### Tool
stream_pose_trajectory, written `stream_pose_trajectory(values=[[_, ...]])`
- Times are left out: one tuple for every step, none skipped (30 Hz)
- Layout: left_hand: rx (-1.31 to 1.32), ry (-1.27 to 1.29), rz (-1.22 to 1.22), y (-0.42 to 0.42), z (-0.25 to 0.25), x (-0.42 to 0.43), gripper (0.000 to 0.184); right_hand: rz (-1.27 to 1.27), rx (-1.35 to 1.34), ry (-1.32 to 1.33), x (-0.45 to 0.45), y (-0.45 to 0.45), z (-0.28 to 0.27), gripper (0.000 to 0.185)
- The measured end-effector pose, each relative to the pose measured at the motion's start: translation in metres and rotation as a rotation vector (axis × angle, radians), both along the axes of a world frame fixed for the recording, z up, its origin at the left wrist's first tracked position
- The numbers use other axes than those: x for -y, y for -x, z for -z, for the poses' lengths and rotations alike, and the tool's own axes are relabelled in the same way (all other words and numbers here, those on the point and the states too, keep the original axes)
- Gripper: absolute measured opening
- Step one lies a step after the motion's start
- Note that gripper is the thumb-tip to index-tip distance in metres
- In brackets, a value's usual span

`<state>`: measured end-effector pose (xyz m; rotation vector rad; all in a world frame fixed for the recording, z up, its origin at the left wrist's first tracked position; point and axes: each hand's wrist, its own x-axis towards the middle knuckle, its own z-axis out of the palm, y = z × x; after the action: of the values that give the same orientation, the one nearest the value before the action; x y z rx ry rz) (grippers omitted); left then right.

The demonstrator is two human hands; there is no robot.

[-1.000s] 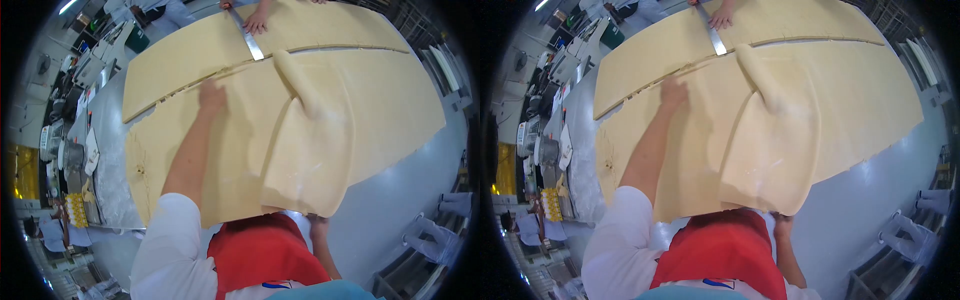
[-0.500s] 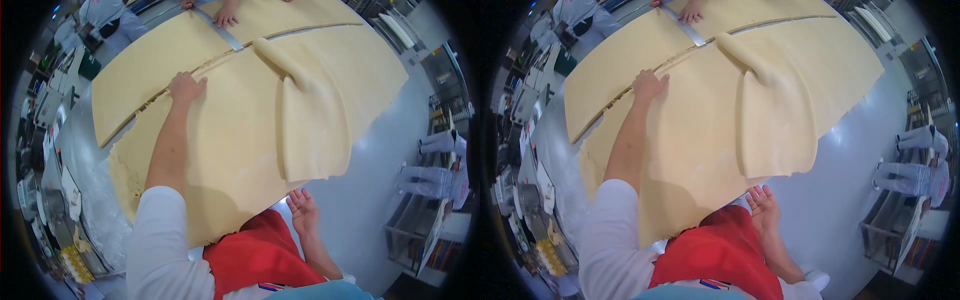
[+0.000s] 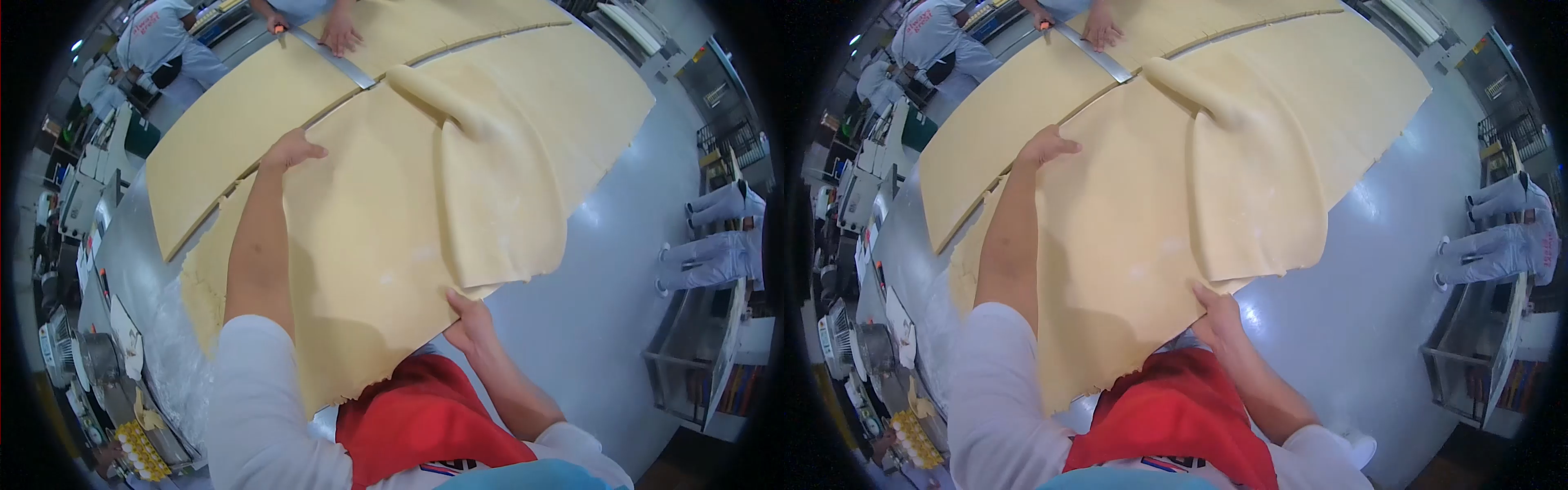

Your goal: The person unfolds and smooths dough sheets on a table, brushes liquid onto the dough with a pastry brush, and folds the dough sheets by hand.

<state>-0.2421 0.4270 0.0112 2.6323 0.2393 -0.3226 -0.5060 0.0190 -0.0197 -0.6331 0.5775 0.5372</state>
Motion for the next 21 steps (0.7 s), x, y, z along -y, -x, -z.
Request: stream_pose_trajectory(values=[[0.069, 0.180, -0.031, 0.007, -0.006, -0.005, 0.072, -0.006, 0.011, -0.004, -0.002, -0.004, -0.002, 0.042], [0.133, 0.359, -0.058, 0.014, -0.009, -0.008, 0.069, -0.057, 0.079, 0.031, -0.004, -0.008, -0.011, 0.040], [0.137, 0.353, -0.057, 0.033, -0.033, -0.007, 0.069, -0.103, 0.145, 0.067, -0.006, -0.008, -0.016, 0.038], [0.162, 0.591, -0.022, 0.061, -0.075, -0.002, 0.065, -0.099, 0.146, 0.063, -0.004, 0.000, -0.014, 0.038], [0.188, 0.831, 0.017, 0.081, -0.099, 0.002, 0.062, -0.283, 0.325, 0.312, -0.002, 0.011, -0.008, 0.034], [0.244, 0.911, 0.051, 0.089, -0.101, -0.015, 0.058, -0.348, 0.543, 0.415, -0.009, 0.018, -0.040, 0.029], [0.301, 0.990, 0.090, 0.097, -0.104, -0.045, 0.053, -0.379, 0.756, 0.523, -0.016, 0.024, -0.071, 0.024], [0.304, 0.984, 0.112, 0.110, -0.116, -0.068, 0.053, -0.360, 0.765, 0.529, -0.025, 0.030, -0.086, 0.024], [0.304, 0.980, 0.134, 0.127, -0.128, -0.088, 0.052, -0.514, 0.990, 0.523, -0.032, 0.038, -0.096, 0.025], [0.339, 0.997, 0.084, 0.148, -0.136, -0.103, 0.051, -0.673, 1.215, 0.516, -0.040, 0.046, -0.104, 0.026], [0.378, 1.014, 0.034, 0.169, -0.141, -0.118, 0.049, -0.658, 1.224, 0.530, -0.052, 0.054, -0.111, 0.026], [0.405, 1.018, 0.040, 0.187, -0.144, -0.132, 0.049, -0.656, 1.250, 0.498, -0.065, 0.061, -0.117, 0.027], [0.429, 1.018, 0.045, 0.203, -0.148, -0.144, 0.049, -0.653, 1.274, 0.462, -0.076, 0.068, -0.122, 0.029], [0.435, 1.019, 0.062, 0.220, -0.149, -0.157, 0.049, -0.640, 1.284, 0.472, -0.089, 0.078, -0.123, 0.029], [0.447, 1.020, 0.036, 0.238, -0.149, -0.171, 0.048, -0.678, 1.316, 0.465, -0.101, 0.090, -0.124, 0.030], [0.458, 1.023, 0.007, 0.257, -0.147, -0.184, 0.047, -0.720, 1.345, 0.459, -0.114, 0.103, -0.126, 0.031], [0.461, 1.027, 0.019, 0.276, -0.145, -0.201, 0.047, -0.713, 1.349, 0.469, -0.128, 0.117, -0.128, 0.031], [0.469, 1.045, -0.018, 0.294, -0.141, -0.219, 0.047, -0.739, 1.338, 0.432, -0.142, 0.130, -0.132, 0.032], [0.478, 1.062, -0.055, 0.311, -0.138, -0.237, 0.046, -0.764, 1.327, 0.395, -0.157, 0.143, -0.136, 0.034], [0.484, 1.065, -0.041, 0.326, -0.134, -0.252, 0.046, -0.756, 1.336, 0.405, -0.172, 0.154, -0.139, 0.034], [0.532, 1.112, -0.088, 0.342, -0.129, -0.268, 0.043, -0.811, 1.282, 0.400, -0.186, 0.166, -0.141, 0.035]])
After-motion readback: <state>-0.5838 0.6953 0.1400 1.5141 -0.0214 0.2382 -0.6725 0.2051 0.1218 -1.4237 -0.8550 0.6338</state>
